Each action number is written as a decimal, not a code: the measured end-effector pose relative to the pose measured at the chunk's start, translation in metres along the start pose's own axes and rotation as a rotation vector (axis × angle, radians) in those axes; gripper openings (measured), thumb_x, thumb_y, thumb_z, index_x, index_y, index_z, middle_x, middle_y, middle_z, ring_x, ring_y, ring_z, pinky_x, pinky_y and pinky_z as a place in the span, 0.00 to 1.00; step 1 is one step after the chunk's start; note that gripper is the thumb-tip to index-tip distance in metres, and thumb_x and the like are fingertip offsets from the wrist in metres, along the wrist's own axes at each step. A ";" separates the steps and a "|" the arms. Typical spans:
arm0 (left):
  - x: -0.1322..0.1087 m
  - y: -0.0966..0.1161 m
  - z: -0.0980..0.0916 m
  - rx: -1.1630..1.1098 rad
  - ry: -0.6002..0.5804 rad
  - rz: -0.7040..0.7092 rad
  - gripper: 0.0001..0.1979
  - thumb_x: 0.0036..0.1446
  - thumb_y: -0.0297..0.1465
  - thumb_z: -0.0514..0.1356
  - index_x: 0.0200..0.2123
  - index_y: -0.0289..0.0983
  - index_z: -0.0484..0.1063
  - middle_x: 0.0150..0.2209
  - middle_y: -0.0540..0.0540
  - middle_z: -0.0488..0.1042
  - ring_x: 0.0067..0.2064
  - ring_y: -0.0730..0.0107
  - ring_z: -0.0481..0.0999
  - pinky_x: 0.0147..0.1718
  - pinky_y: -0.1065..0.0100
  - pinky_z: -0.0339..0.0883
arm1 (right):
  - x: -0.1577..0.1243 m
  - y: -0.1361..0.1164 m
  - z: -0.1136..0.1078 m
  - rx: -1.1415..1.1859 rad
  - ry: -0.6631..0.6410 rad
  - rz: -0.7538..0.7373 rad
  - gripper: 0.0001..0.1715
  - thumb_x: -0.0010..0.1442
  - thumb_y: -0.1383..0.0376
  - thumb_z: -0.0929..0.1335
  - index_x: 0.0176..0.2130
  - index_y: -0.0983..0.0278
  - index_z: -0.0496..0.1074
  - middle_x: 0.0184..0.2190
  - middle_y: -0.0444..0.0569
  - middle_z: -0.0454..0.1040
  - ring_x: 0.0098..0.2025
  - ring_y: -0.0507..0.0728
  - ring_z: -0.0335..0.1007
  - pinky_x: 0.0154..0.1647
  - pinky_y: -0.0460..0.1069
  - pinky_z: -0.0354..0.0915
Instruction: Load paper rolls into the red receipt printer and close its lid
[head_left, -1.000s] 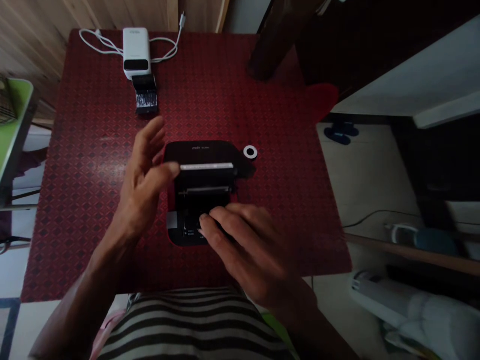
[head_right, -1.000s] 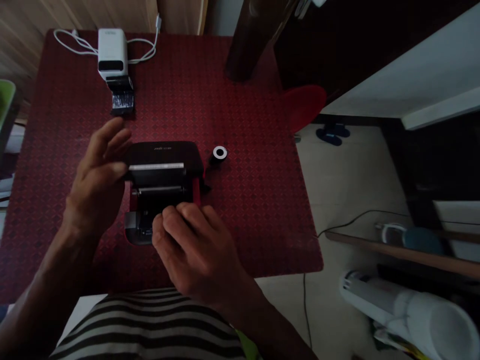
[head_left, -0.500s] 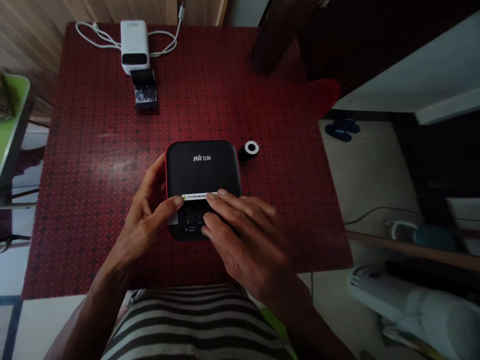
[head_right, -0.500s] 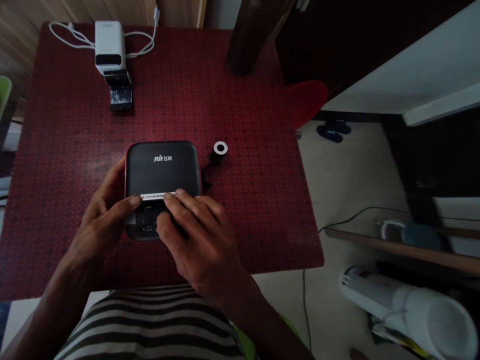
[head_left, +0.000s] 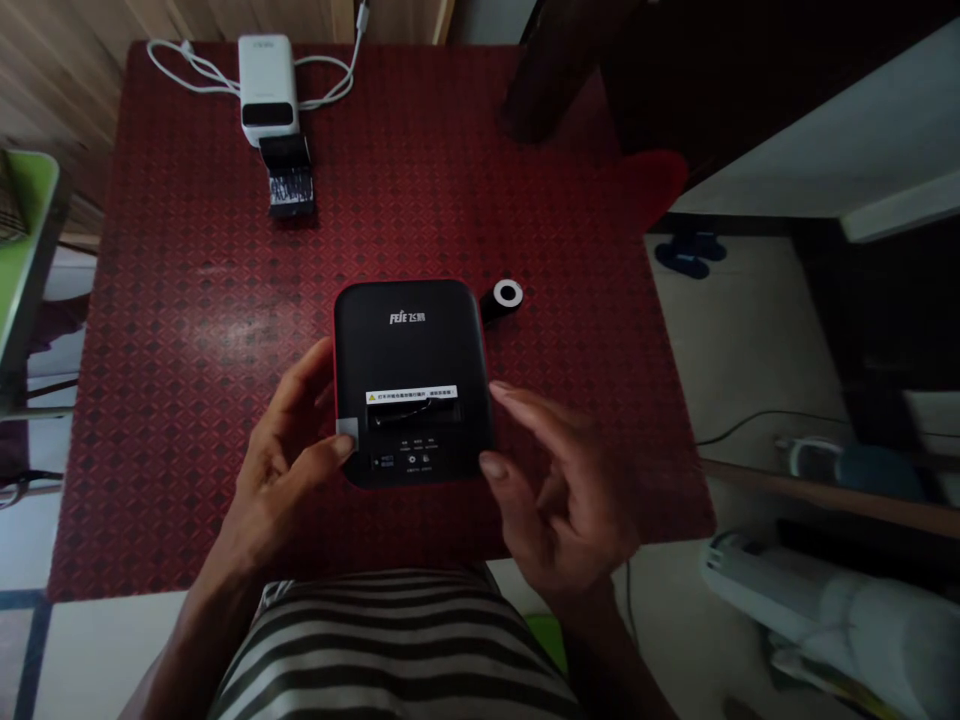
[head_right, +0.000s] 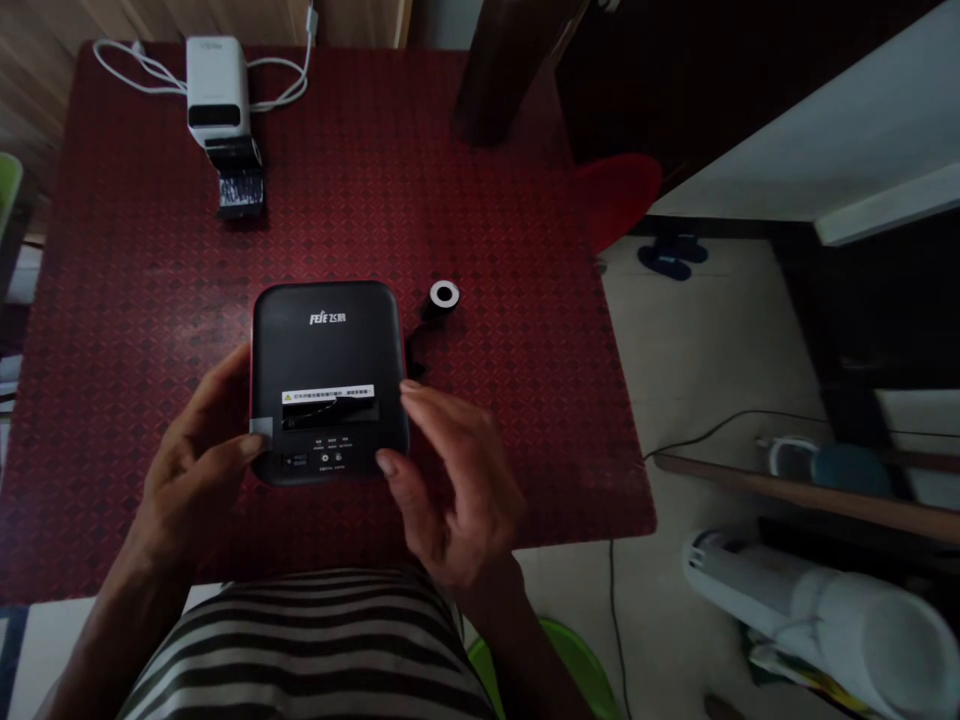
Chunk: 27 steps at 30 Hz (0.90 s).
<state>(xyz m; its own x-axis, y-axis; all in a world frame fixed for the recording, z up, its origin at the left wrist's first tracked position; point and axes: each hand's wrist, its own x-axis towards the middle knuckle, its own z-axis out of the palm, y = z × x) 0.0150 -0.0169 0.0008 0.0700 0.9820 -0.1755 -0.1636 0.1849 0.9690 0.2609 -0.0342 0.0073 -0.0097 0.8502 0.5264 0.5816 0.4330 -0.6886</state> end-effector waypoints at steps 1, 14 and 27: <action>-0.002 0.000 0.000 0.010 0.004 -0.007 0.35 0.69 0.36 0.73 0.77 0.57 0.74 0.78 0.49 0.74 0.78 0.41 0.73 0.73 0.43 0.76 | -0.008 0.005 0.002 0.024 0.033 0.079 0.25 0.76 0.66 0.73 0.69 0.59 0.77 0.61 0.57 0.87 0.61 0.65 0.86 0.59 0.60 0.84; -0.007 0.007 0.018 0.004 0.135 -0.053 0.32 0.69 0.35 0.71 0.74 0.54 0.77 0.76 0.49 0.75 0.78 0.41 0.73 0.76 0.41 0.73 | -0.046 0.018 0.027 0.116 -0.051 0.283 0.32 0.83 0.49 0.60 0.75 0.57 0.70 0.66 0.60 0.83 0.64 0.70 0.85 0.50 0.59 0.85; -0.009 0.004 0.022 -0.002 0.173 -0.115 0.32 0.70 0.35 0.70 0.75 0.58 0.75 0.77 0.51 0.74 0.77 0.44 0.73 0.76 0.43 0.73 | -0.047 0.017 0.030 0.114 0.009 0.283 0.29 0.81 0.51 0.63 0.72 0.58 0.75 0.61 0.61 0.85 0.62 0.71 0.86 0.52 0.61 0.85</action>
<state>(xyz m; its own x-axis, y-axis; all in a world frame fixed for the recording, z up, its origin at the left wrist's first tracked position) 0.0357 -0.0254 0.0103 -0.0815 0.9465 -0.3122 -0.1662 0.2959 0.9406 0.2467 -0.0576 -0.0438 0.1470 0.9395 0.3096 0.4655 0.2104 -0.8597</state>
